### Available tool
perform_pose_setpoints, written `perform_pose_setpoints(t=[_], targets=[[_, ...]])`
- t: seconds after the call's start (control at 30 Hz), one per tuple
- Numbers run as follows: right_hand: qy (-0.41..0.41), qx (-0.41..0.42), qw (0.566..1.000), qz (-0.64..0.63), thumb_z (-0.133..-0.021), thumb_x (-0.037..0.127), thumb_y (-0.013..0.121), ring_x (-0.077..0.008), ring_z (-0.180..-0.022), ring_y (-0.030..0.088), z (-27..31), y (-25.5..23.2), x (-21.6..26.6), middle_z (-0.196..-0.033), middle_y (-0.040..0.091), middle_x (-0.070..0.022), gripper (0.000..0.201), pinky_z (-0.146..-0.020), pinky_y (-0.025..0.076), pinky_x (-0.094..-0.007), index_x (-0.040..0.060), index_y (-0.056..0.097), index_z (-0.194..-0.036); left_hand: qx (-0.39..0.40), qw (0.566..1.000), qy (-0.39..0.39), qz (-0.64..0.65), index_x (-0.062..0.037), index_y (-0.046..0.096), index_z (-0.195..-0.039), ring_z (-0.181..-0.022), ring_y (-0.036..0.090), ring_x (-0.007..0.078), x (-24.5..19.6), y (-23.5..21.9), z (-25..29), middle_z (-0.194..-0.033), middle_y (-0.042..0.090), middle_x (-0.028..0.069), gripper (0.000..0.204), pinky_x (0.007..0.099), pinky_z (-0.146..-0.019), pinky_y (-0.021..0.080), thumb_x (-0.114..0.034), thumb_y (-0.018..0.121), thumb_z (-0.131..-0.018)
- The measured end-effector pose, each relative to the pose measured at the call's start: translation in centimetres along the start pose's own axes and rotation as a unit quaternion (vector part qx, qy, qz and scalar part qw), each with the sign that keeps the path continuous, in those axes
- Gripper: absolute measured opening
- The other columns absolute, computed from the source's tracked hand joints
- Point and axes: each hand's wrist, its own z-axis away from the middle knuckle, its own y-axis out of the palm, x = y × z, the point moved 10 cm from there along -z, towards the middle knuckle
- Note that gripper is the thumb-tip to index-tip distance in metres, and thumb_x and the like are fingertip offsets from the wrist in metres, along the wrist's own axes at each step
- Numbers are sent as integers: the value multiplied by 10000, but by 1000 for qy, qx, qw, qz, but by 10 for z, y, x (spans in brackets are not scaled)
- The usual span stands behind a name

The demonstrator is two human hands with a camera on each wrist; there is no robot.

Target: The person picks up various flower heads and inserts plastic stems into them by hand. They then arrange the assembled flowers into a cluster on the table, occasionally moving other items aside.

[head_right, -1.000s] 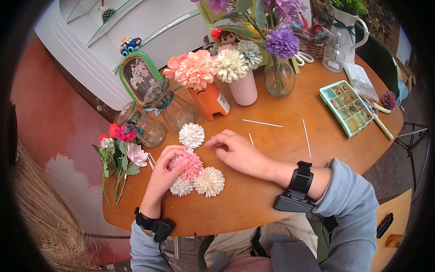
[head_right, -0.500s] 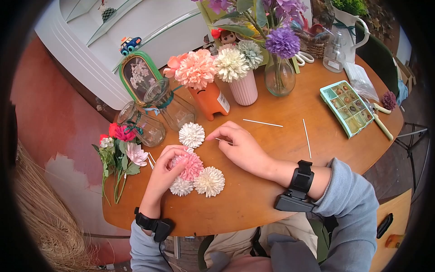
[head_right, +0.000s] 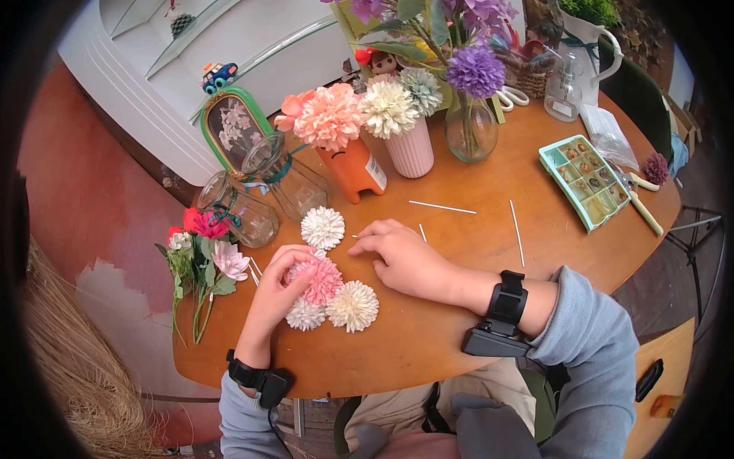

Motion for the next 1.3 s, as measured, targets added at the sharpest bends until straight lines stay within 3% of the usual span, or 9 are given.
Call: perform_pose_setpoints(t=[0.47, 0.67, 0.77, 0.97, 1.07, 1.17, 1.3], targets=[[3, 11, 1000, -18, -681, -129, 452, -280, -922, 564, -1, -2, 6, -952, 606, -110, 426, -782, 473, -348, 81, 671, -980, 2, 1000, 2, 0, -20, 606, -944, -1030, 512, 203, -1, 0, 0, -1069, 547, 96, 157, 289, -901, 388, -96, 653, -814], [25, 30, 997, -65, -704, -88, 483, -244, -859, 589, -2, 1, 4, -883, 615, -104, 364, -740, 487, -328, 62, 665, -983, 3, 1000, 5, 9, -22, 605, -950, -1031, 509, 200, 1, 0, 0, -1072, 542, 97, 161, 288, -897, 388, -90, 653, -812], [34, 58, 993, -96, -720, -51, 498, -268, -806, 605, -3, 4, 8, -846, 622, -127, 278, -730, 490, -350, 24, 656, -936, 3, 1000, -2, 12, -20, 607, -953, -1032, 509, 201, 0, 0, 0, -1071, 542, 99, 162, 290, -898, 388, -89, 650, -813], [-71, 11, 994, -80, -770, 19, 508, -249, -786, 624, -3, 3, 17, -858, 654, -133, 249, -731, 502, -336, 25, 657, -970, 7, 1000, 2, 8, -20, 612, -963, -1035, 509, 203, 1, 0, 0, -1070, 542, 100, 169, 293, -901, 386, -93, 648, -815], [-21, 51, 987, -148, -802, 46, 491, -238, -739, 641, -3, 10, 11, -811, 666, -131, 253, -717, 507, -336, 26, 653, -995, 5, 1000, -3, 12, -18, 609, -955, -1032, 510, 201, 1, 0, 0, -1070, 543, 101, 164, 291, -899, 388, -94, 649, -815], [77, 128, 975, -161, -823, 36, 463, -161, -721, 616, 2, 19, 4, -776, 659, -82, 301, -686, 483, -284, 65, 643, -1062, 1, 1000, -5, 18, -16, 605, -944, -1030, 513, 200, 2, 0, 0, -1072, 543, 102, 158, 290, -895, 391, -96, 650, -815], [77, 131, 979, -133, -848, 65, 450, -139, -633, 604, 1, 17, 8, -674, 648, -60, 290, -630, 476, -272, 72, 644, -1064, 0, 1000, -3, 17, -16, 602, -937, -1030, 514, 198, 0, 0, 0, -1075, 542, 102, 153, 286, -891, 394, -96, 650, -815]])
